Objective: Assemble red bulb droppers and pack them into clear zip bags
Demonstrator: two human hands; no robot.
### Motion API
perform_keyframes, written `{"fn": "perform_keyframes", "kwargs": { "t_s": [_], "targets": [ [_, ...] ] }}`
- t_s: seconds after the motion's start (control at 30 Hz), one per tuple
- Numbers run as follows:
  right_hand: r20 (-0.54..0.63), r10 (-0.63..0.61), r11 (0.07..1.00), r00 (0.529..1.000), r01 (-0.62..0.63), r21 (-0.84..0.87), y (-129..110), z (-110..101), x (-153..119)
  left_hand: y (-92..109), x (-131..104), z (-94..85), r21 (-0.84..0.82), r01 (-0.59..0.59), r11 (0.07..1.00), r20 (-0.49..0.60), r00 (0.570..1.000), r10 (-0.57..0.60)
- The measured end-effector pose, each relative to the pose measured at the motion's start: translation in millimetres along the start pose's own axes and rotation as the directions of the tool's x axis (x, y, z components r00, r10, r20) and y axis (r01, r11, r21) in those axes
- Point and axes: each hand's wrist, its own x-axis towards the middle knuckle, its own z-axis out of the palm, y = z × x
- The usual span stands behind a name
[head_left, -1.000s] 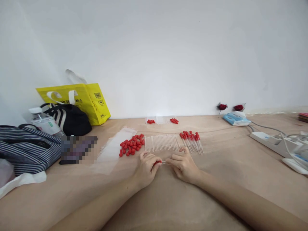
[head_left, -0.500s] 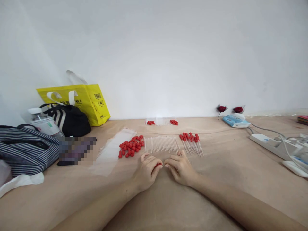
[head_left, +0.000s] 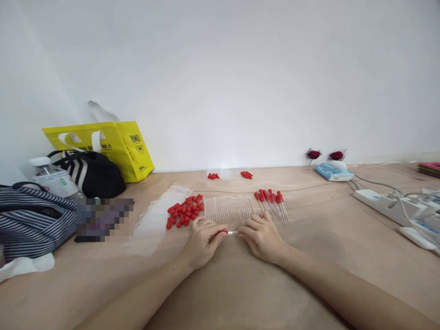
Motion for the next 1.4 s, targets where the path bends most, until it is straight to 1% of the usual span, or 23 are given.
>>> {"fn": "perform_keyframes", "kwargs": {
  "t_s": [0.07, 0.1, 0.13, 0.17, 0.23, 0.3, 0.33, 0.4, 0.53, 0.67, 0.83, 0.9, 1.03, 1.13, 1.2, 1.3, 1.37, 1.4],
  "targets": [
    [-0.030, 0.094, 0.995, 0.995, -0.095, -0.039, 8.5, -0.4, -0.3, -1.3, 0.2, 0.0, -0.005, 0.057, 0.998, -0.028, 0.998, -0.057],
    [-0.051, 0.167, 0.984, 0.985, -0.170, -0.059, 14.7, -0.5, -0.2, -2.2, 0.3, 0.3, -0.005, 0.083, 0.997, -0.030, 0.996, -0.083],
    [-0.073, 0.254, 0.963, 0.964, -0.259, -0.075, 21.8, -0.3, 0.3, -3.1, 0.4, 0.9, -0.002, 0.101, 0.995, -0.027, 0.995, -0.101],
    [-0.092, 0.345, 0.932, 0.934, -0.353, -0.088, 29.3, 0.1, 1.2, -4.0, 0.5, 1.8, 0.004, 0.109, 0.994, -0.020, 0.994, -0.109],
    [-0.107, 0.511, 0.846, 0.853, -0.522, -0.112, 43.6, 1.9, 4.6, -5.3, 0.4, 3.8, 0.025, 0.094, 0.995, -0.003, 0.996, -0.094],
    [-0.085, 0.621, 0.765, 0.779, -0.626, -0.153, 54.2, 5.1, 10.0, -5.9, 0.1, 5.4, 0.047, 0.058, 0.997, 0.017, 0.998, -0.059],
    [-0.063, 0.654, 0.735, 0.753, -0.653, -0.183, 57.6, 7.1, 13.3, -6.0, -0.2, 5.8, 0.055, 0.045, 0.997, 0.027, 0.999, -0.047],
    [-0.013, 0.692, 0.698, 0.722, -0.674, -0.242, 60.8, 11.1, 20.1, -5.6, -0.4, 5.9, 0.064, 0.036, 0.997, 0.049, 0.998, -0.040],
    [0.071, 0.725, 0.669, 0.685, -0.676, -0.309, 60.0, 16.3, 29.4, -3.6, 0.3, 4.0, 0.060, 0.058, 0.997, 0.083, 0.995, -0.063],
    [0.120, 0.726, 0.678, 0.677, -0.674, -0.295, 59.1, 16.6, 30.3, -0.7, 1.0, 1.9, 0.037, 0.063, 0.997, 0.098, 0.993, -0.066],
    [0.123, 0.734, 0.671, 0.668, -0.683, -0.287, 57.4, 13.7, 34.4, 0.1, 1.1, 1.8, 0.034, 0.059, 0.998, 0.094, 0.994, -0.062],
    [0.139, 0.740, 0.663, 0.658, -0.680, -0.312, 56.2, 12.8, 39.0, -0.5, 1.2, 2.1, 0.032, 0.054, 0.998, 0.091, 0.994, -0.057],
    [0.209, 0.753, 0.651, 0.623, -0.660, -0.375, 55.1, 13.8, 48.4, -0.9, 1.0, 2.3, 0.038, 0.058, 0.998, 0.092, 0.994, -0.062],
    [0.227, 0.751, 0.653, 0.620, -0.650, -0.388, 55.5, 18.1, 52.6, 0.4, 0.3, 3.2, 0.043, 0.066, 0.997, 0.106, 0.992, -0.070],
    [0.234, 0.751, 0.654, 0.618, -0.645, -0.395, 55.4, 21.6, 54.2, 0.2, 0.2, 3.9, 0.060, 0.078, 0.995, 0.071, 0.994, -0.082],
    [0.232, 0.748, 0.656, 0.622, -0.640, -0.401, 54.0, 24.7, 55.5, -6.2, 2.4, 1.5, 0.141, 0.148, 0.979, -0.076, 0.988, -0.138],
    [0.219, 0.746, 0.656, 0.629, -0.638, -0.404, 52.0, 23.2, 54.9, -15.6, 5.9, -4.7, 0.214, 0.237, 0.948, -0.192, 0.961, -0.197],
    [0.208, 0.747, 0.653, 0.631, -0.639, -0.407, 50.6, 21.3, 53.7, -21.4, 8.0, -9.2, 0.247, 0.292, 0.924, -0.248, 0.941, -0.231]
  ]
}}
